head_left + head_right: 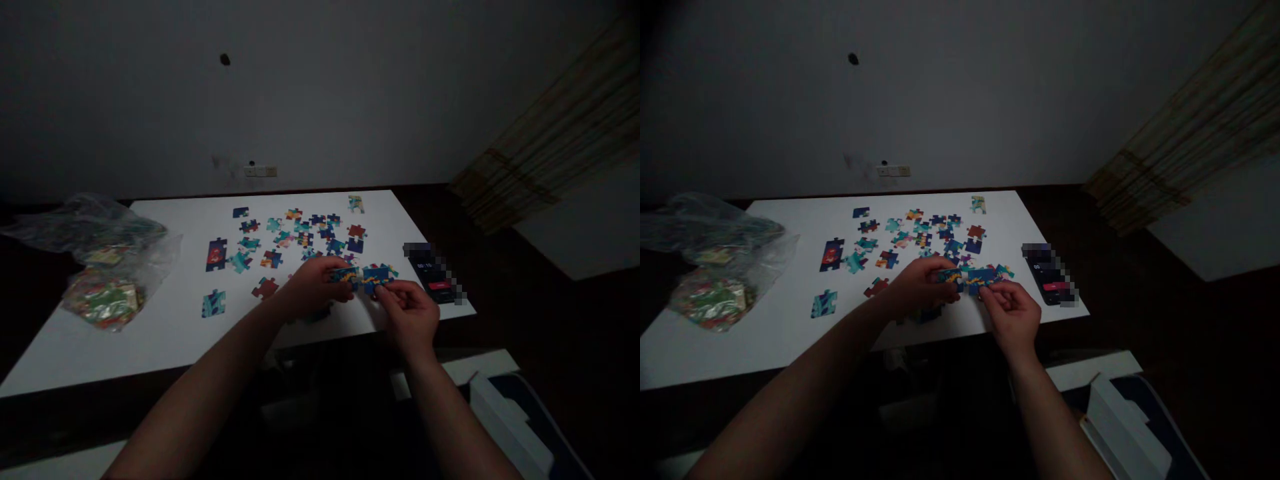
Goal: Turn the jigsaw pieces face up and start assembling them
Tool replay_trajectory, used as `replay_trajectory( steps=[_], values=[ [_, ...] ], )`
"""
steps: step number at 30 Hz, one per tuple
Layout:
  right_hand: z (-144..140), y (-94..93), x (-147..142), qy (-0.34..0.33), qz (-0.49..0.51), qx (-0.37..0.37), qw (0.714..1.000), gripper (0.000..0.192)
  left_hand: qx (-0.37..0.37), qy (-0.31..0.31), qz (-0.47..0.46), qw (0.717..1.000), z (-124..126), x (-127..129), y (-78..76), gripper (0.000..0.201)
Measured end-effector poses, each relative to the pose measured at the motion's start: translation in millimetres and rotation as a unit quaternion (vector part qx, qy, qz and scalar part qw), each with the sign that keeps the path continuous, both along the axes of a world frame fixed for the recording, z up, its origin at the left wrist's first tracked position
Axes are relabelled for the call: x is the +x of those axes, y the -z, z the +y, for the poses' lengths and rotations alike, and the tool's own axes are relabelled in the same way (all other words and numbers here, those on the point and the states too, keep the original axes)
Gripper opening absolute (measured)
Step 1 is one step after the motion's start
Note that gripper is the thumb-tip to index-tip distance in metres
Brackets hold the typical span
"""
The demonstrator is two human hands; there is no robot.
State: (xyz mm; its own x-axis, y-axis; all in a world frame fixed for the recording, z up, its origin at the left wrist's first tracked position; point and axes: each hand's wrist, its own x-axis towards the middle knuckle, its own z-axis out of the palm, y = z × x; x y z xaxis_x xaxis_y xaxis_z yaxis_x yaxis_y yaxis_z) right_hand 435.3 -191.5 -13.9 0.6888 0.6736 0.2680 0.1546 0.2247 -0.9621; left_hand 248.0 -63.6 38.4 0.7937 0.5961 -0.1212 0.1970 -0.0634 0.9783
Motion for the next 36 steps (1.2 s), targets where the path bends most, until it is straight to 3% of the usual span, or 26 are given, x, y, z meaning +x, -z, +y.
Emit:
replay_trajectory(
  steps=[1,3,11,18,28,36],
  values=[
    [10.6,-4.6,-6.8,-0.014,0.022,0.009,1.0,0.034,-0.08,-0.019,-0.041,0.996,2.3,-5.9,-1.6,0.03],
    [29.2,-12.6,-19.7,-0.051,0.049,0.014,0.997,0.038,-0.154,-0.039,-0.084,0.984,7.4,-17.7,-5.1,0.04],
    [86.9,-35.8,-55.0,-0.098,0.01,0.009,0.995,0.033,-0.178,-0.12,-0.103,0.971,42.3,-54.1,-10.8,0.038],
    [130.0,-46.0,-69.9,-0.121,-0.018,0.014,0.992,0.036,-0.218,-0.152,-0.16,0.951,75.9,-68.6,-11.8,0.033],
    [134.6,-33.5,-72.1,-0.12,-0.039,-0.007,0.992,0.036,-0.168,-0.214,-0.142,0.952,75.8,-66.3,13.3,0.029],
    [133.8,-36.6,-68.5,-0.13,-0.058,-0.036,0.989,0.04,-0.136,-0.212,-0.113,0.961,73.7,-67.9,8.8,0.03]
  ],
)
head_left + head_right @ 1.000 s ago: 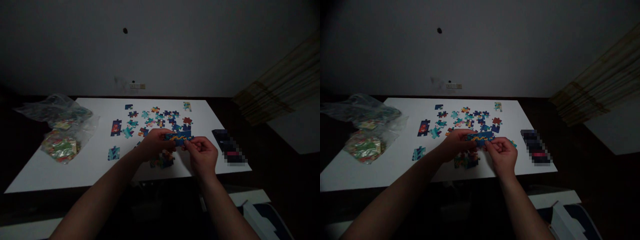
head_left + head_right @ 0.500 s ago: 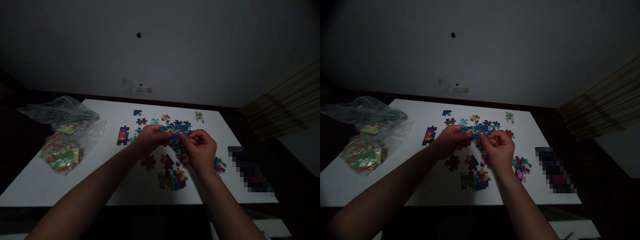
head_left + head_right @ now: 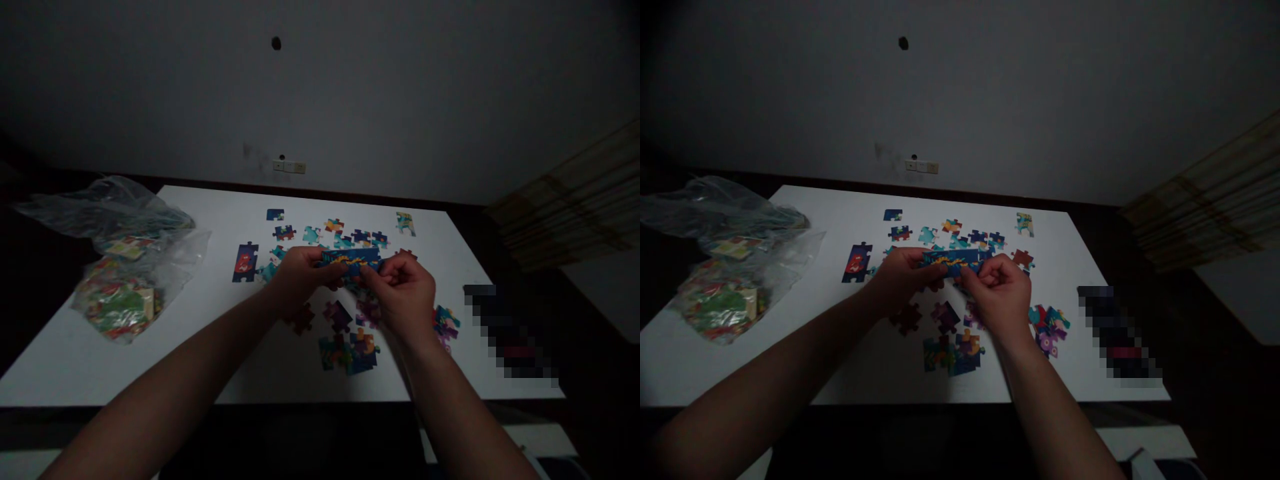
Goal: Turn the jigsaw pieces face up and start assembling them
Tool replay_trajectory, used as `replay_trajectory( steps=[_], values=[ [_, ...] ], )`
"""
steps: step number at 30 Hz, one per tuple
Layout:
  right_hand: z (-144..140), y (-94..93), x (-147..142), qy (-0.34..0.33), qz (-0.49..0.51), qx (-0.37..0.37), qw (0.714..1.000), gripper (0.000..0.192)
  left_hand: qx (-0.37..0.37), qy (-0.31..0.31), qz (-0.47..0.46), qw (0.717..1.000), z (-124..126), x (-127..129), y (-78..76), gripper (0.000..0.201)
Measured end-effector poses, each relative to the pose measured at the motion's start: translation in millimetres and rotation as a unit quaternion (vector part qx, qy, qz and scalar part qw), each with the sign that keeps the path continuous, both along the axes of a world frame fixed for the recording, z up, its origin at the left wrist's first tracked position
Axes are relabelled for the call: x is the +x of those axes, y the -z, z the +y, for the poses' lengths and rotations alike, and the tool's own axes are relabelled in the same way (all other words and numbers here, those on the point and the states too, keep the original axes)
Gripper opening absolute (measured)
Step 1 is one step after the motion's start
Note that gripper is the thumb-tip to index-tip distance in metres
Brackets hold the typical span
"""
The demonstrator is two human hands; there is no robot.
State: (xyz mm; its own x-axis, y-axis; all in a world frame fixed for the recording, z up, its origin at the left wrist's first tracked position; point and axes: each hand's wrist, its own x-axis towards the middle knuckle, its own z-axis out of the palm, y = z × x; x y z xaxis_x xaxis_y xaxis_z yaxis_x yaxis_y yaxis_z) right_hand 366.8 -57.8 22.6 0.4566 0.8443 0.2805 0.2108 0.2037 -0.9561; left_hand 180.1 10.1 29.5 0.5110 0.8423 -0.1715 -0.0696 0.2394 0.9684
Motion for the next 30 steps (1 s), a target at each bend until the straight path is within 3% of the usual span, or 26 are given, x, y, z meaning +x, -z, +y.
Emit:
replay_trajectory(
  steps=[7,14,23,27,30],
  values=[
    [-2.5,3.7,0.0,-0.027,0.017,-0.027,0.999,0.043,-0.009,-0.009,0.013,1.0,-0.7,0.4,1.4,0.033],
    [-0.1,5.7,1.3,-0.032,0.015,-0.028,0.999,0.047,-0.063,-0.002,-0.013,0.998,1.6,1.8,5.8,0.035],
    [0.2,15.6,7.4,-0.096,0.081,-0.077,0.989,0.051,-0.067,0.012,-0.021,0.997,2.2,-0.8,11.7,0.039],
    [-0.5,6.5,13.5,-0.052,-0.036,-0.003,0.998,0.034,-0.027,0.023,0.026,0.999,1.4,-2.8,14.6,0.039],
    [-3.6,-8.2,21.4,-0.077,-0.207,0.038,0.975,0.02,0.083,0.043,0.094,0.991,1.3,-5.5,12.9,0.036]
  ],
)
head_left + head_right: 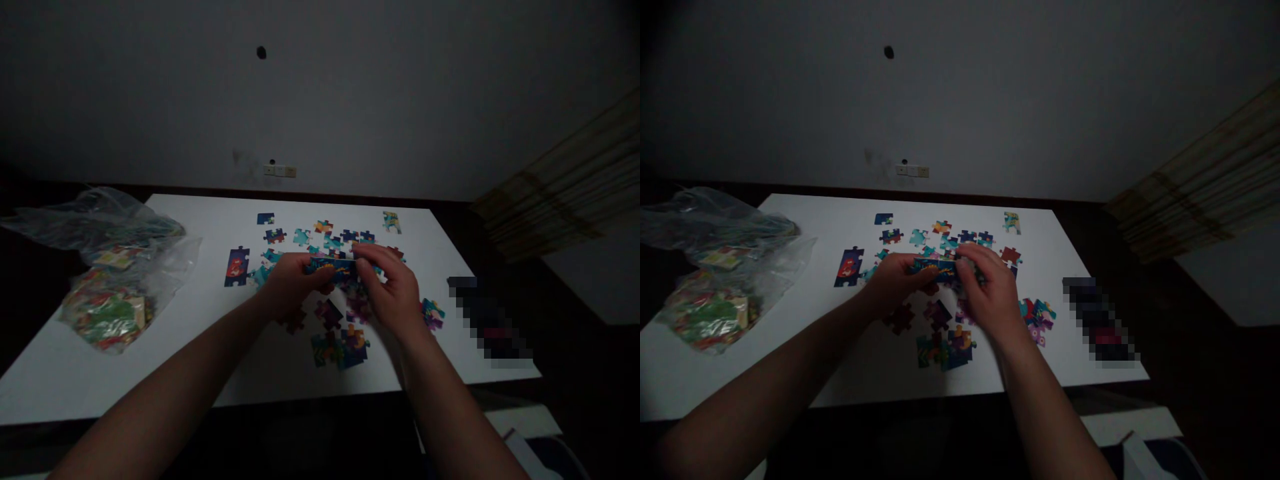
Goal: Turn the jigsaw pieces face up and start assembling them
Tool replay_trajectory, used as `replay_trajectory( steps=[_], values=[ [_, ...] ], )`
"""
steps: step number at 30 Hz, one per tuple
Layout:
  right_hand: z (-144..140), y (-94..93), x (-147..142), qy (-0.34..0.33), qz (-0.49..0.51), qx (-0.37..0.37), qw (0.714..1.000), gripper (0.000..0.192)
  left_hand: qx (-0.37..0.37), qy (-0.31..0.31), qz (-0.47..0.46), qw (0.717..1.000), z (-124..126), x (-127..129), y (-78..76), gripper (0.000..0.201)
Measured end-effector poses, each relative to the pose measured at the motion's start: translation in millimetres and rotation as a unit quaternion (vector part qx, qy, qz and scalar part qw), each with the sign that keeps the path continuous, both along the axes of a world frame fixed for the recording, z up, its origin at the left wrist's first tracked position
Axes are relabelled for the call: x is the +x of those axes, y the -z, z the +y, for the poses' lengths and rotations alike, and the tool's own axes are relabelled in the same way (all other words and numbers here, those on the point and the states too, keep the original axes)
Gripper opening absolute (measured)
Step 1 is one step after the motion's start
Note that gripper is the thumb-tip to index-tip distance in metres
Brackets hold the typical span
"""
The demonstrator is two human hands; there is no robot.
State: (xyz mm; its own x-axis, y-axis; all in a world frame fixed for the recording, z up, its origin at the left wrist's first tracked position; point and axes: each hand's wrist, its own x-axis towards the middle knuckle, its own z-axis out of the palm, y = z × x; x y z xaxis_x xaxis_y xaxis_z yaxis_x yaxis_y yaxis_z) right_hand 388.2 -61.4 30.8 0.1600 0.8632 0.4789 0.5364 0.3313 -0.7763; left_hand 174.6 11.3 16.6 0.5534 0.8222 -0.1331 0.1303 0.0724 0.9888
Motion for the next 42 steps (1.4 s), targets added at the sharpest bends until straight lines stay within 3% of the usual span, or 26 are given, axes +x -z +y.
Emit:
replay_trajectory(
  steps=[4,8,10,13,16,18,20,22,27,31,34,37,39,42],
  values=[
    [-10.6,-17.3,2.6,-0.065,-0.134,-0.027,0.988,0.008,0.164,0.046,0.07,0.983,-2.9,-1.5,-3.1,0.03],
    [-25.6,-27.0,5.1,-0.102,-0.135,-0.072,0.983,0.009,0.178,0.103,0.088,0.975,-10.3,1.0,-6.9,0.022],
    [-27.9,-32.4,21.3,-0.108,-0.105,-0.085,0.985,0.011,0.169,0.131,0.085,0.973,-13.1,1.8,-10.5,0.019],
    [-14.5,-40.7,79.3,-0.033,-0.057,-0.084,0.994,0.009,0.194,0.13,0.076,0.969,-13.6,0.6,-15.9,0.032],
    [18.0,-42.7,161.9,0.082,-0.02,-0.157,0.984,0.015,0.26,0.119,0.083,0.955,-11.6,-2.0,-16.8,0.026],
    [42.8,-38.3,210.0,0.136,0.008,-0.238,0.962,0.015,0.29,0.138,0.094,0.942,-10.9,-3.1,-14.4,0.022],
    [63.7,-30.3,241.4,0.14,-0.011,-0.334,0.932,0.016,0.304,0.157,0.112,0.933,-11.5,-3.1,-11.0,0.02],
    [78.3,-20.9,255.5,0.13,-0.022,-0.375,0.918,0.018,0.308,0.172,0.129,0.927,-12.9,-2.4,-8.1,0.018],
    [98.9,-4.5,256.7,0.108,-0.048,-0.401,0.909,0.017,0.303,0.189,0.141,0.923,-15.7,-2.0,-5.2,0.017],
    [105.5,-5.1,252.3,0.112,-0.102,-0.393,0.907,0.017,0.315,0.193,0.148,0.918,-17.3,-4.3,-3.3,0.017],
    [99.0,-11.0,234.8,0.132,-0.231,-0.294,0.918,0.017,0.343,0.081,0.191,0.916,-16.3,-5.9,-3.4,0.024],
    [88.0,-13.5,204.7,0.02,-0.288,-0.218,0.932,0.025,0.329,-0.077,0.268,0.902,-10.1,-7.9,-6.7,0.035],
    [83.8,-11.4,186.0,-0.061,-0.301,-0.238,0.921,0.031,0.307,-0.105,0.317,0.891,-3.5,-10.5,-10.4,0.039],
    [85.7,-4.9,169.9,-0.077,-0.334,-0.283,0.896,0.032,0.287,-0.093,0.379,0.875,6.8,-17.7,-17.8,0.042]
  ],
)
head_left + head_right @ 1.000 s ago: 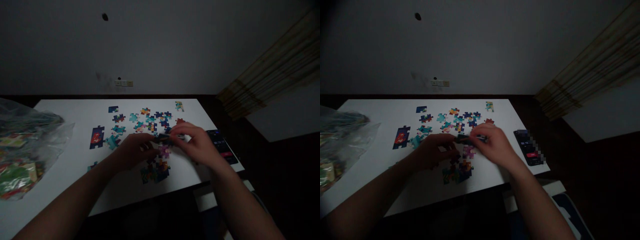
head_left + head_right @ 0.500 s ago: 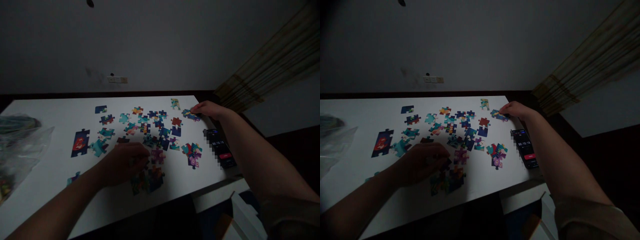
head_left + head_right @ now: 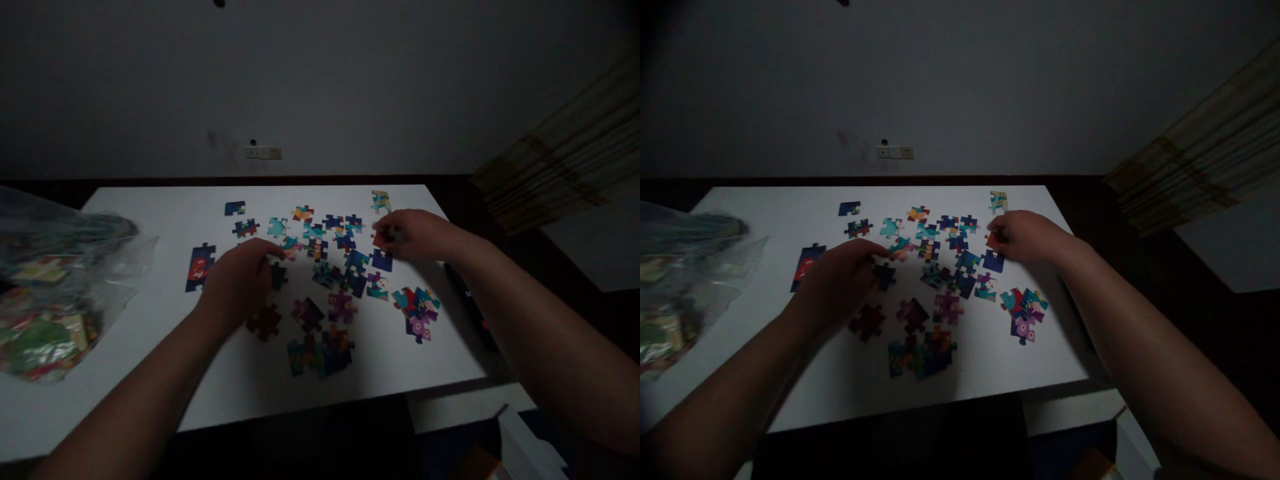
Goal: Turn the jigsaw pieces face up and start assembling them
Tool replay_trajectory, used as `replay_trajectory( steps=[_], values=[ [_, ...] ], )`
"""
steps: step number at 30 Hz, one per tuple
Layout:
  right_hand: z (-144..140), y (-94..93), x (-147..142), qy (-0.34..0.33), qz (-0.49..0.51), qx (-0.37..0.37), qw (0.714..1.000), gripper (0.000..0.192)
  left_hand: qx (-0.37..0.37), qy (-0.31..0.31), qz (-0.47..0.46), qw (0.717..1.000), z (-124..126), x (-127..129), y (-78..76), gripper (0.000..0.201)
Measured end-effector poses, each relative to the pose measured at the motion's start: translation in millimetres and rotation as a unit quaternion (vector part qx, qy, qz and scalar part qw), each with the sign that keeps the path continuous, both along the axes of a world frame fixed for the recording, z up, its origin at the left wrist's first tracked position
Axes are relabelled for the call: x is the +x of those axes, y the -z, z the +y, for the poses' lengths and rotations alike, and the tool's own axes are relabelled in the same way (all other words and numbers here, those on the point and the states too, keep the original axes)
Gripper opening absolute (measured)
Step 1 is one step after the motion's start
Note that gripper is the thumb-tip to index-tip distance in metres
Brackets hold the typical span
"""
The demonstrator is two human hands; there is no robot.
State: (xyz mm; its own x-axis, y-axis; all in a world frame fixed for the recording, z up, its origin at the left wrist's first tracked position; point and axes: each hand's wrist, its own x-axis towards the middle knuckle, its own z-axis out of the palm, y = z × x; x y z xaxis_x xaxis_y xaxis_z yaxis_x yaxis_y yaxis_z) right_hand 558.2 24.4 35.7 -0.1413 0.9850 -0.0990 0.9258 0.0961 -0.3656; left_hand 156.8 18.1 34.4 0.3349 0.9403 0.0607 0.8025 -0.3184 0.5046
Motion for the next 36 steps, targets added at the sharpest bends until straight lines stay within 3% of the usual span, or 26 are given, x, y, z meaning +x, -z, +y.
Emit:
replay_trajectory(
  steps=[4,7,10,12,14,16,20,23,25,28,31,34,36],
  values=[
    [10.5,4.3,-3.7,0.005,-0.006,-0.064,0.998,0.018,-0.004,-0.001,0.044,0.999,8.0,-13.5,-12.6,0.04],
    [12.7,-3.1,-3.6,-0.01,0.024,-0.072,0.997,0.013,-0.023,0.039,0.073,0.996,8.8,-23.6,-21.6,0.042],
    [3.8,-18.0,-10.2,-0.015,0.073,0.031,0.997,0.005,-0.046,0.102,0.151,0.982,11.1,-34.2,-28.4,0.046],
    [-7.7,-27.8,-24.5,-0.007,0.149,0.108,0.983,0.018,-0.045,0.134,0.201,0.969,16.3,-40.6,-32.0,0.051],
    [-20.8,-34.2,-49.5,0.003,0.252,0.133,0.959,0.038,-0.038,0.154,0.222,0.962,23.7,-43.8,-33.7,0.052],
    [-31.4,-35.7,-83.2,0.006,0.327,0.14,0.935,0.05,-0.034,0.186,0.216,0.958,30.6,-41.7,-31.6,0.047],
    [-35.7,-22.4,-152.6,-0.031,0.349,0.128,0.928,0.017,0.006,0.28,0.186,0.942,35.2,-25.9,-12.5,0.037],
    [-27.7,-1.8,-184.7,-0.02,0.407,0.081,0.91,0.036,0.028,0.29,0.168,0.942,32.5,-16.3,4.2,0.044],
    [-22.4,11.9,-194.1,0.022,0.475,0.048,0.878,0.047,0.021,0.278,0.151,0.948,30.6,-14.5,9.8,0.053],
    [-19.9,25.2,-196.9,0.088,0.546,0.02,0.833,0.051,-0.012,0.286,0.094,0.953,30.2,-18.8,9.8,0.053],
    [-23.3,28.7,-195.9,0.118,0.567,0.027,0.814,0.051,-0.075,0.282,-0.03,0.956,33.2,-27.3,9.1,0.031],
    [-28.1,27.1,-197.0,0.128,0.587,0.038,0.798,0.051,-0.141,0.186,-0.19,0.954,38.2,-30.3,13.7,0.019],
    [-30.3,24.9,-199.1,0.133,0.603,0.044,0.785,0.049,-0.194,0.099,-0.338,0.916,40.3,-25.8,17.3,0.024]
  ],
)
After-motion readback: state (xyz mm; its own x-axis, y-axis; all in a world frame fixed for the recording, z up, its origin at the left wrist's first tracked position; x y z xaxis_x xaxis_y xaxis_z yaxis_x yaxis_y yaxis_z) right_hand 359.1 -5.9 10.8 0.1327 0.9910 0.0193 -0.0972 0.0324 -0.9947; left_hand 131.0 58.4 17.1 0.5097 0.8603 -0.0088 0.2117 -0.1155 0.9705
